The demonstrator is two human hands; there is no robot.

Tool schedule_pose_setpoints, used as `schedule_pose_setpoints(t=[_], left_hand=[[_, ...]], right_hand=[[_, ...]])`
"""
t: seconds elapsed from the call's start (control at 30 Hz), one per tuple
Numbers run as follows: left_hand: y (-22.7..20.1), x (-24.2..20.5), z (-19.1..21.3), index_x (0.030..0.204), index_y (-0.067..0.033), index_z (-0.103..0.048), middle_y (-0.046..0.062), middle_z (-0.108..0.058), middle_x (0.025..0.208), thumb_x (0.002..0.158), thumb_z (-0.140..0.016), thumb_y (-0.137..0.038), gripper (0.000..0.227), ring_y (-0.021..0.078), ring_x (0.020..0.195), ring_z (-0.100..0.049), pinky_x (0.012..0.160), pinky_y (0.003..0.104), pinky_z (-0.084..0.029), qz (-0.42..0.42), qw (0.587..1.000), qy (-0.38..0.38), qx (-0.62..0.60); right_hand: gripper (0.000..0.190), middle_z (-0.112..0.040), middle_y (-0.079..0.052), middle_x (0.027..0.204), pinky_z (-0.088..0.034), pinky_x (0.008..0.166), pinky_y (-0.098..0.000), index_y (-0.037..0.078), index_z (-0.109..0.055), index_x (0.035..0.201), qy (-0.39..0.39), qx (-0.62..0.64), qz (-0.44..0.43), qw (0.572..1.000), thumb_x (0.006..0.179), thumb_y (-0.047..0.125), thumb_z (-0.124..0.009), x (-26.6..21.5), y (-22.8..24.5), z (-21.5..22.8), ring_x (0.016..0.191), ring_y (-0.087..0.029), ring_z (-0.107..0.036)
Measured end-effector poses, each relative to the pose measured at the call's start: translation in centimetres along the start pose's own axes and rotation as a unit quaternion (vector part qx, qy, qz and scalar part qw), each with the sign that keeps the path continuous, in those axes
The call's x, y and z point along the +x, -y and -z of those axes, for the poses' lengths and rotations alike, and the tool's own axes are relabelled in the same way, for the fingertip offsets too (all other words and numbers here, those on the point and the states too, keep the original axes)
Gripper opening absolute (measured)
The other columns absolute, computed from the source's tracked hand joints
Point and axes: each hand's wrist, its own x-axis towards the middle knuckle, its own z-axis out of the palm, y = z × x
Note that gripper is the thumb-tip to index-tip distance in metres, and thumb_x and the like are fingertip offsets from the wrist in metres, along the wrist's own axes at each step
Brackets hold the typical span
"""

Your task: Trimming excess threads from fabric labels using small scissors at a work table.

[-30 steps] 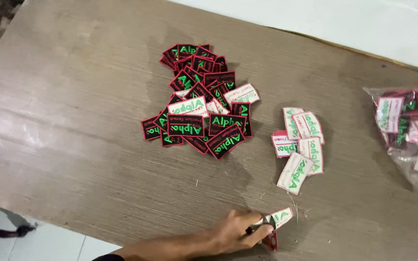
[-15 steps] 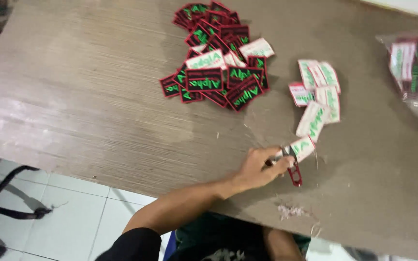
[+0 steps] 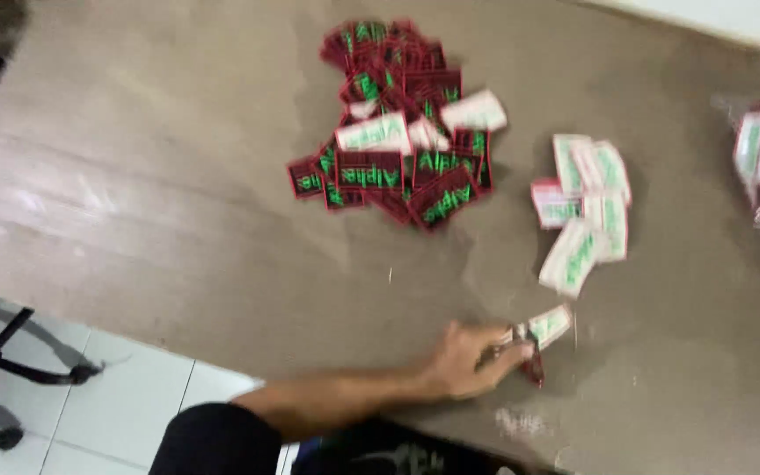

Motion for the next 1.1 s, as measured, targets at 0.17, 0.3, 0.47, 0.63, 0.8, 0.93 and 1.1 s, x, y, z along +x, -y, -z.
schedule_pose_setpoints(t=[0.17, 0.3, 0.47, 0.63, 0.8, 0.93, 1.1], left_hand=[[3.8, 0.7, -1.0, 0.086, -0.0081, -0.067, 0.005, -0.065, 0.065, 0.104, -0.061, -0.035, 0.033, 0.0100, 0.059, -0.060, 0.051, 0.023, -0.044, -0.017, 0.997, -0.010, -0.069], [4.2, 3.5, 0.6, 0.098, -0.0092, -0.073, 0.003, -0.071, 0.076, 0.098, -0.070, -0.030, 0.021, 0.0106, 0.069, -0.069, 0.057, 0.021, -0.052, 0.032, 0.992, -0.057, -0.105], [3.6, 6.3, 2.6, 0.113, -0.0058, -0.070, 0.007, -0.068, 0.088, 0.093, -0.076, -0.030, 0.033, 0.0159, 0.081, -0.065, 0.069, 0.029, -0.056, 0.018, 0.981, -0.131, -0.142], [1.9, 6.4, 3.0, 0.108, -0.0132, -0.069, -0.006, -0.056, 0.076, 0.090, -0.070, -0.043, 0.034, 0.0041, 0.062, -0.042, 0.052, 0.021, -0.030, 0.088, 0.983, -0.132, -0.090], [1.1, 5.1, 2.5, 0.101, -0.0094, -0.070, -0.001, -0.070, 0.088, 0.087, -0.076, -0.034, 0.029, 0.0071, 0.080, -0.061, 0.066, 0.022, -0.047, 0.048, 0.982, -0.131, -0.131], [4.8, 6.4, 2.2, 0.103, -0.0072, -0.071, 0.011, -0.072, 0.089, 0.089, -0.083, -0.029, 0.029, 0.0190, 0.084, -0.068, 0.071, 0.033, -0.057, 0.042, 0.982, -0.140, -0.120], [3.5, 6.3, 3.2, 0.105, -0.0056, -0.076, 0.014, -0.073, 0.082, 0.088, -0.081, -0.018, 0.022, 0.0192, 0.075, -0.067, 0.064, 0.032, -0.055, 0.007, 0.990, -0.133, -0.054]], right_hand=[[0.058, -0.032, -0.028, 0.157, -0.035, 0.114, -0.0526, -0.002, -0.035, 0.151, -0.001, 0.021, -0.059, 0.998, 0.107, 0.035, -0.045, -2.2, 0.6, -5.2, 0.142, -0.045, -0.037], [0.060, -0.031, -0.028, 0.158, -0.035, 0.114, -0.0528, -0.002, -0.034, 0.152, -0.010, 0.020, -0.100, 0.995, 0.108, 0.036, -0.044, -4.8, 0.1, -2.5, 0.143, -0.045, -0.036], [0.062, -0.029, -0.028, 0.160, -0.035, 0.114, -0.0529, -0.003, -0.032, 0.153, 0.004, 0.000, -0.114, 0.993, 0.108, 0.038, -0.044, -9.6, 2.9, 13.5, 0.144, -0.045, -0.035], [0.064, -0.027, -0.028, 0.161, -0.035, 0.114, -0.0530, -0.003, -0.031, 0.154, 0.035, -0.015, -0.104, 0.994, 0.108, 0.039, -0.044, -15.6, 8.3, 29.1, 0.145, -0.045, -0.035], [0.004, -0.079, 0.014, 0.094, -0.055, 0.064, -0.0169, 0.029, -0.079, 0.092, -0.289, 0.132, -0.307, 0.897, 0.090, 0.033, -0.078, -21.3, 14.4, 41.0, 0.069, -0.003, -0.065], [0.052, -0.066, -0.008, 0.088, -0.058, 0.068, -0.0406, 0.015, -0.060, 0.112, -0.615, -0.216, -0.092, 0.752, 0.087, 0.057, -0.078, -17.8, 4.6, 44.2, 0.081, -0.029, -0.072], [0.039, -0.071, -0.007, 0.078, -0.057, 0.067, -0.0366, 0.012, -0.066, 0.113, -0.483, 0.045, -0.139, 0.864, 0.103, 0.049, -0.062, -13.5, -1.4, 45.7, 0.075, -0.025, -0.074]])
